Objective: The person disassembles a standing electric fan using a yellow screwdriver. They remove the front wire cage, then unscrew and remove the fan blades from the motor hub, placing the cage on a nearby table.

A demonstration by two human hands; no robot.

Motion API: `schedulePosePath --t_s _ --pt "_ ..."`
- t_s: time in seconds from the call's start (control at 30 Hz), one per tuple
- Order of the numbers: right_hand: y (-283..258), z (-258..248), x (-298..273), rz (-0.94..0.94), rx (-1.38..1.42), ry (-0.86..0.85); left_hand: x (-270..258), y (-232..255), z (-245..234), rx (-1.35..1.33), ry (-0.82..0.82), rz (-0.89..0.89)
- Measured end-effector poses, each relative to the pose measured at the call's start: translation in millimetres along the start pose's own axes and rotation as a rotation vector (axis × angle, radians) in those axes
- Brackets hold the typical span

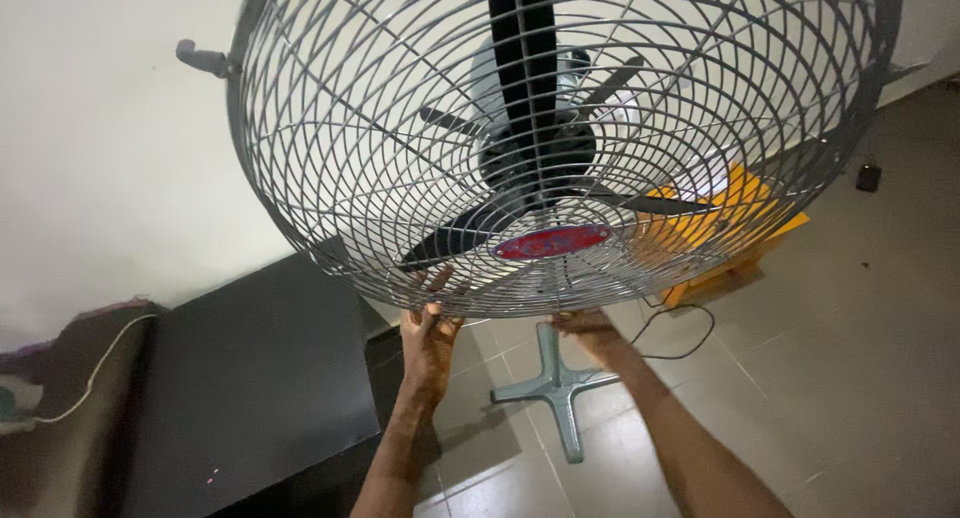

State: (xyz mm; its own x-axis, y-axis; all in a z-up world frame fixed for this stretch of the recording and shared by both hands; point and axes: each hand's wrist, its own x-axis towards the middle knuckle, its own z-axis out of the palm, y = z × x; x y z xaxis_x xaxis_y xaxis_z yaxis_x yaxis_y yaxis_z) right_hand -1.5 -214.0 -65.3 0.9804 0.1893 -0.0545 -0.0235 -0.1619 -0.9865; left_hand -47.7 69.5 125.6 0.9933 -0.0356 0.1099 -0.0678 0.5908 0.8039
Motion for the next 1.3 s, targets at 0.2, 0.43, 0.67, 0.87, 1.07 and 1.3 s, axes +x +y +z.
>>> schedulePosePath --t_s 0.2,0.43,0.67,0.87,1.07,1.3 --pt "-3 -25 23 -0.054 -0.335 0.025 4 -1 -6 0.025 0.002 -0.007" --pt "36 -3 18 -0.05 0.007 0.061 6 -9 -10 0.016 0.013 0.013" --pt "52 35 22 -0.131 0.734 -0.114 6 -15 -24 -0.024 -0.004 0.026" --pt "2 7 9 0.168 0.393 -0.039 0 -2 -5 0.025 0.016 0.0" --pt "16 -11 -65 0.176 0.473 0.158 1 -9 -12 -0.001 0.043 0.008" --pt "-49 -45 -161 0.146 0.649 0.709 -9 -24 -12 0.005 0.032 -0.025"
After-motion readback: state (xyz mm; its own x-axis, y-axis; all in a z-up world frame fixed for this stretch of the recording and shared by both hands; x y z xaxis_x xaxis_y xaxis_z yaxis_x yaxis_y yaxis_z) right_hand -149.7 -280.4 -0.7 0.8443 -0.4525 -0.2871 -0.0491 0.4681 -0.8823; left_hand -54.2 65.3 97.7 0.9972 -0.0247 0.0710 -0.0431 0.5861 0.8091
